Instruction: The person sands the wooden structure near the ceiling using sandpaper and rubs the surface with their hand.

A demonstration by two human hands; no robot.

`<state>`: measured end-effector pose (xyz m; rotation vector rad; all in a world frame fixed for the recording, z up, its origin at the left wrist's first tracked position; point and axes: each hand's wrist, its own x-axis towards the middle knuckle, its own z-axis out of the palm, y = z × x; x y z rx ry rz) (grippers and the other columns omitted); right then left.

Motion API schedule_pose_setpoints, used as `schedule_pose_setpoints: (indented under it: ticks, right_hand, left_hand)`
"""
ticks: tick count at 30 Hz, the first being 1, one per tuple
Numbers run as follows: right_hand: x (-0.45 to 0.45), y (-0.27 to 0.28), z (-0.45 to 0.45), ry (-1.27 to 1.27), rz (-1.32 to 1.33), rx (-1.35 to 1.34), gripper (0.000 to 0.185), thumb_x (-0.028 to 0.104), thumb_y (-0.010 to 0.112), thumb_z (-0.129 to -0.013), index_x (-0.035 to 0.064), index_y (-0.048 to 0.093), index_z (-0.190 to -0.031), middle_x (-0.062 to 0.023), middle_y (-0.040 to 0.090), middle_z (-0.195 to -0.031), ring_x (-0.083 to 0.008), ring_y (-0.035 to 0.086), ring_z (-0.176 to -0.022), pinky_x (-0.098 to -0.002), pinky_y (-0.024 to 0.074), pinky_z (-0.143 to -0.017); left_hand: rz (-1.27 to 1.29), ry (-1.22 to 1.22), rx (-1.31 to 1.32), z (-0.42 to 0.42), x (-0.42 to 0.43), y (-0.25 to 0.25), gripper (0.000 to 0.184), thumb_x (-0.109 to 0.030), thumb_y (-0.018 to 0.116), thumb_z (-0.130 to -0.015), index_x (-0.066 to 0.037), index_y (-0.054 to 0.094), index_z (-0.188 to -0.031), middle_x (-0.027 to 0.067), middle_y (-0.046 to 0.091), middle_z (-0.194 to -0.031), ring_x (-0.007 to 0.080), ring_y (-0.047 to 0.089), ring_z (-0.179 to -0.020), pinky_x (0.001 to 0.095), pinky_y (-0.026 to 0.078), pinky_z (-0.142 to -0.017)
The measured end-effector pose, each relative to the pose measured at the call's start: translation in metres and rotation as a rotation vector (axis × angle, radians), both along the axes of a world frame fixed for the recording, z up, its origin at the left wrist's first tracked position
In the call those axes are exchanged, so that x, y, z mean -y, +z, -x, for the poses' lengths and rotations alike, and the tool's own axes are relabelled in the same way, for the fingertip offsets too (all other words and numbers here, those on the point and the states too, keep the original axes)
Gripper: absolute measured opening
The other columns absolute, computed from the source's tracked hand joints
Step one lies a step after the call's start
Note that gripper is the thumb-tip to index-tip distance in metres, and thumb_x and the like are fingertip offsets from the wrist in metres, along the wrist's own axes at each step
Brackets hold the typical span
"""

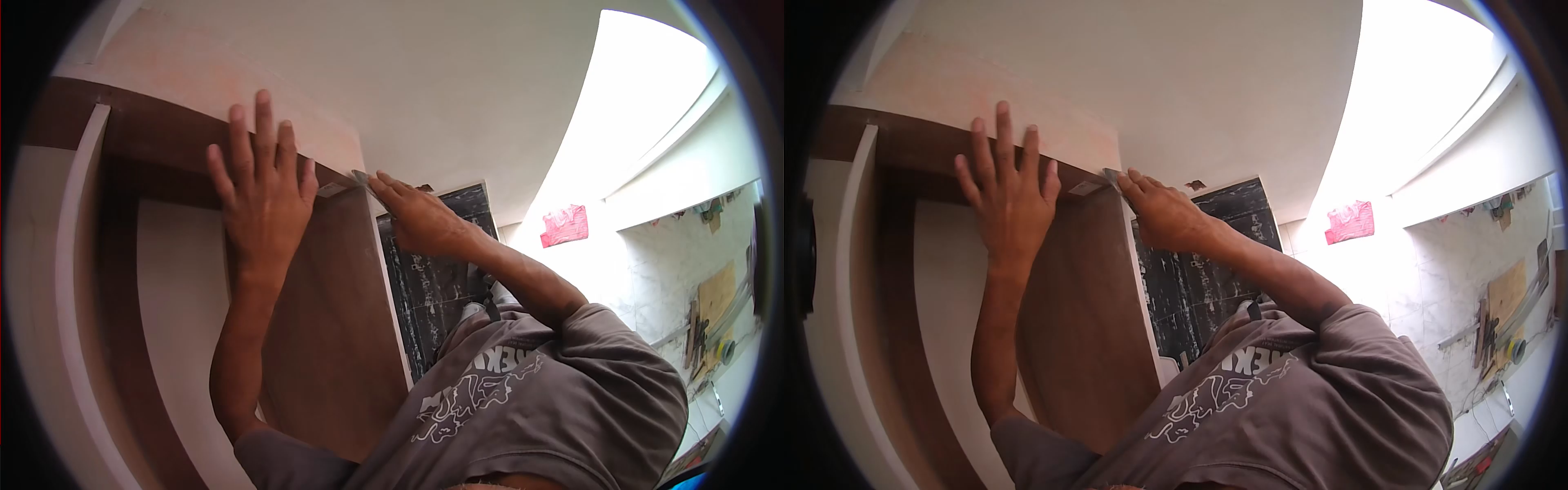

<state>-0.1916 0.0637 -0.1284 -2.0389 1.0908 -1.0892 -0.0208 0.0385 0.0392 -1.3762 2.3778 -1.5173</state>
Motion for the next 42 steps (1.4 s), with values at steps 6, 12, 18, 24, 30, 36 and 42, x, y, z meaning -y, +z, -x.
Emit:
schedule_pose_setpoints:
  ticks: [6,12,18,24,30,36,42]
  right_hand:
    - [-0.001,0.002,0.003,0.010,0.010,0.038,0.071,-0.005,0.056,-0.078,-0.0043,0.036,-0.146,-0.0350,0.045,-0.143,-0.0486,0.051,-0.129,-0.0502,0.0480,-0.105]
    - [-0.004,0.010,0.006,0.019,-0.002,0.062,0.069,-0.006,0.055,-0.079,-0.0040,0.038,-0.146,-0.0328,0.047,-0.142,-0.0484,0.053,-0.126,-0.0508,0.0478,-0.104]
    - [-0.004,0.022,0.010,0.059,-0.117,0.061,0.073,-0.006,0.050,-0.081,0.0003,0.034,-0.152,-0.0267,0.042,-0.152,-0.0450,0.052,-0.129,-0.0485,0.0462,-0.107]
    - [-0.006,0.024,0.010,0.059,-0.100,0.131,0.064,-0.003,0.050,-0.088,0.0007,0.037,-0.150,-0.0258,0.046,-0.150,-0.0444,0.054,-0.128,-0.0478,0.0460,-0.107]
    - [-0.007,0.032,0.013,0.031,-0.065,0.168,0.061,-0.003,0.051,-0.089,0.0008,0.040,-0.149,-0.0269,0.050,-0.145,-0.0438,0.054,-0.128,-0.0463,0.0453,-0.108]
    - [-0.001,0.037,0.014,-0.026,0.008,0.199,0.064,-0.005,0.051,-0.087,0.0016,0.040,-0.150,-0.0274,0.050,-0.145,-0.0441,0.052,-0.130,-0.0466,0.0454,-0.108]
    - [0.030,0.067,0.004,-0.109,0.163,0.261,0.066,-0.005,0.054,-0.085,-0.0007,0.038,-0.149,-0.0293,0.049,-0.145,-0.0456,0.050,-0.131,-0.0477,0.0456,-0.108]
  left_hand:
    - [-0.021,0.023,0.001,0.004,-0.002,0.002,0.040,-0.042,0.063,-0.096,-0.022,0.066,-0.131,0.0046,0.021,-0.168,0.0337,0.017,-0.154,0.0597,0.027,-0.118]
    - [0.013,-0.014,-0.057,0.005,0.003,0.008,0.039,-0.044,0.063,-0.095,-0.021,0.068,-0.125,0.0047,0.025,-0.167,0.0325,0.019,-0.154,0.0591,0.025,-0.118]
    - [0.030,-0.004,0.058,0.008,0.006,0.004,0.038,-0.048,0.063,-0.094,-0.020,0.070,-0.118,0.0054,0.032,-0.164,0.0294,0.020,-0.154,0.0573,0.021,-0.120]
    - [0.068,-0.032,0.008,0.004,0.013,0.012,0.038,-0.048,0.063,-0.094,-0.018,0.071,-0.117,0.0038,0.033,-0.163,0.0285,0.020,-0.154,0.0573,0.020,-0.120]
    - [0.015,-0.003,0.042,0.006,0.007,0.011,0.037,-0.043,0.064,-0.095,-0.020,0.069,-0.124,0.0046,0.033,-0.163,0.0300,0.023,-0.153,0.0588,0.024,-0.118]
    - [0.070,-0.034,0.034,0.004,0.010,0.019,0.034,-0.043,0.064,-0.095,-0.019,0.070,-0.118,0.0049,0.038,-0.160,0.0283,0.022,-0.153,0.0573,0.018,-0.121]
    - [0.043,-0.043,0.007,0.005,0.011,0.018,0.033,-0.041,0.065,-0.094,-0.019,0.069,-0.118,0.0044,0.039,-0.159,0.0271,0.023,-0.153,0.0574,0.019,-0.120]
